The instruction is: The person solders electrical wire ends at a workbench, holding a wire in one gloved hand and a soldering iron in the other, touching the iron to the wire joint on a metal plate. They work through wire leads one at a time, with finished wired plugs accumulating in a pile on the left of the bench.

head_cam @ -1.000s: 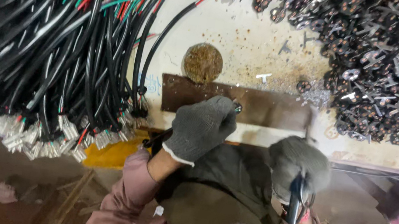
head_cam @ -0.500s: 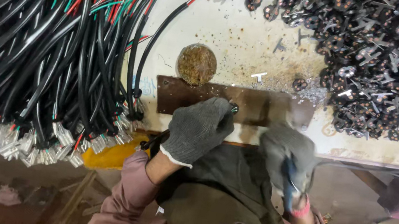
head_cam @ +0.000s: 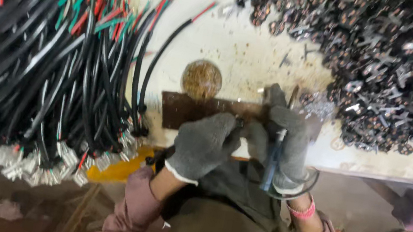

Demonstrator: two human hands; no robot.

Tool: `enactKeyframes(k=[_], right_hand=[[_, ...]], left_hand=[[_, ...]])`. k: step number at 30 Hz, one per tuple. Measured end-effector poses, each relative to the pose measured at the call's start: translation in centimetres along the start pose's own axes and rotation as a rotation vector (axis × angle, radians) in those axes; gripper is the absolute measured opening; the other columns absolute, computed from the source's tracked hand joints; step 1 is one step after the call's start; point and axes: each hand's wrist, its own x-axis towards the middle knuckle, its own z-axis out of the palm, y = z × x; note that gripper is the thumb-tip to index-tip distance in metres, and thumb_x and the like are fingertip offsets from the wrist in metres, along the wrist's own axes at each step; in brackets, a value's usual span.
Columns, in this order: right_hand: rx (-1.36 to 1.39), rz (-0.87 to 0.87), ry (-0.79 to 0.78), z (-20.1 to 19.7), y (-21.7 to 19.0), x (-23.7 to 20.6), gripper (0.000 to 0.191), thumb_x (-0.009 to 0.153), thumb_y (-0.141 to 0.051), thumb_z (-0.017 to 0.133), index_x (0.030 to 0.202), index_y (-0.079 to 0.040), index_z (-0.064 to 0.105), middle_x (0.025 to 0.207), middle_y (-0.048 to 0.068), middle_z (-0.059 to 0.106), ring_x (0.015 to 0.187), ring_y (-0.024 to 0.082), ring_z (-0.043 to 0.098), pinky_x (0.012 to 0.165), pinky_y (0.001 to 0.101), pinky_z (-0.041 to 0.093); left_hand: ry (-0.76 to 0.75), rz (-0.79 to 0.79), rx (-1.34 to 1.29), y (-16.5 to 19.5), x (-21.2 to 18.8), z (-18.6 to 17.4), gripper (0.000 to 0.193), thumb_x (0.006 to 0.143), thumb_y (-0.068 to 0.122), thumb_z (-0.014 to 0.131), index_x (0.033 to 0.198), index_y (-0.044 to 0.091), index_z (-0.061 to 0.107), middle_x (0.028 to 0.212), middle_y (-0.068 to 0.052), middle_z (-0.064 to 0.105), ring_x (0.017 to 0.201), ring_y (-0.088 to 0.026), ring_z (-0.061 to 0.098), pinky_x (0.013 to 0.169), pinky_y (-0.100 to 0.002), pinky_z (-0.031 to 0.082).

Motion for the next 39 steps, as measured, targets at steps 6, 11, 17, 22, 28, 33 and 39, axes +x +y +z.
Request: enactKeyframes(k=[6,11,17,22,28,33,39], right_hand=[[0.082,-0.099,0.086,-0.7,0.4,-1.6,0.038,0.091,0.001,0.08,0.121,-0.007,0.059,0.108,0.013,0.072,0.093,0.031,0.071,0.077,0.038,0.053],[0.021,-0.132,0.018,0.8,1.0,-5.7,0.036,0.084,-0.008,0.082,0.114,-0.012,0.063,0.095,0.011,0.067,0.076,0.029,0.068,0.064,0.0388,0.051],[-0.205,-0.11,-0.06,2.3,1.2,-6.9,0.039,0.073,-0.006,0.069,0.111,-0.017,0.076,0.08,0.011,0.063,0.068,0.033,0.062,0.058,0.0455,0.045],[-0.145,-0.15,-0.087,1.9,0.9,-6.5,0.045,0.076,-0.006,0.065,0.12,-0.015,0.071,0.096,0.014,0.068,0.078,0.035,0.065,0.065,0.045,0.049],[-0.135,-0.022,-0.062,2.6,1.4,-6.8,0.04,0.079,-0.001,0.073,0.115,-0.017,0.076,0.085,0.009,0.069,0.071,0.029,0.066,0.061,0.0405,0.05],[0.142,0.089,0.087,1.6,1.8,-7.8,0.039,0.074,-0.01,0.086,0.108,-0.01,0.069,0.089,0.004,0.071,0.077,0.018,0.07,0.069,0.0325,0.055],[0.468,0.257,0.044,0.5,1.5,-7.1,0.037,0.088,-0.004,0.08,0.122,-0.008,0.066,0.11,0.009,0.073,0.1,0.022,0.072,0.09,0.0346,0.058]], left_hand=[[0.068,0.008,-0.071,0.5,0.6,-0.2,0.017,0.088,0.021,0.074,0.096,0.01,0.064,0.081,-0.013,0.067,0.071,-0.036,0.066,0.06,-0.047,0.052],[0.023,-0.107,-0.133,1.2,1.0,-0.2,0.016,0.089,0.018,0.073,0.089,0.01,0.06,0.075,-0.014,0.066,0.071,-0.038,0.067,0.06,-0.048,0.051],[0.003,-0.158,-0.308,1.0,1.0,-0.4,0.017,0.084,0.014,0.075,0.09,0.009,0.06,0.076,-0.012,0.069,0.073,-0.036,0.07,0.062,-0.045,0.053],[-0.005,-0.245,-0.353,0.9,1.3,0.0,0.016,0.084,0.012,0.075,0.09,0.008,0.061,0.072,-0.012,0.068,0.07,-0.034,0.073,0.061,-0.042,0.054],[0.06,-0.194,-0.343,1.2,0.9,-0.1,0.014,0.088,0.012,0.073,0.092,0.008,0.06,0.078,-0.013,0.069,0.076,-0.034,0.072,0.065,-0.042,0.055],[0.115,-0.17,-0.178,2.2,0.2,0.3,0.012,0.093,0.014,0.071,0.091,0.009,0.061,0.081,-0.015,0.068,0.078,-0.038,0.069,0.066,-0.046,0.053],[0.112,-0.199,-0.263,2.0,0.0,0.2,0.009,0.092,0.013,0.07,0.095,0.011,0.062,0.082,-0.014,0.069,0.078,-0.037,0.07,0.064,-0.045,0.054]])
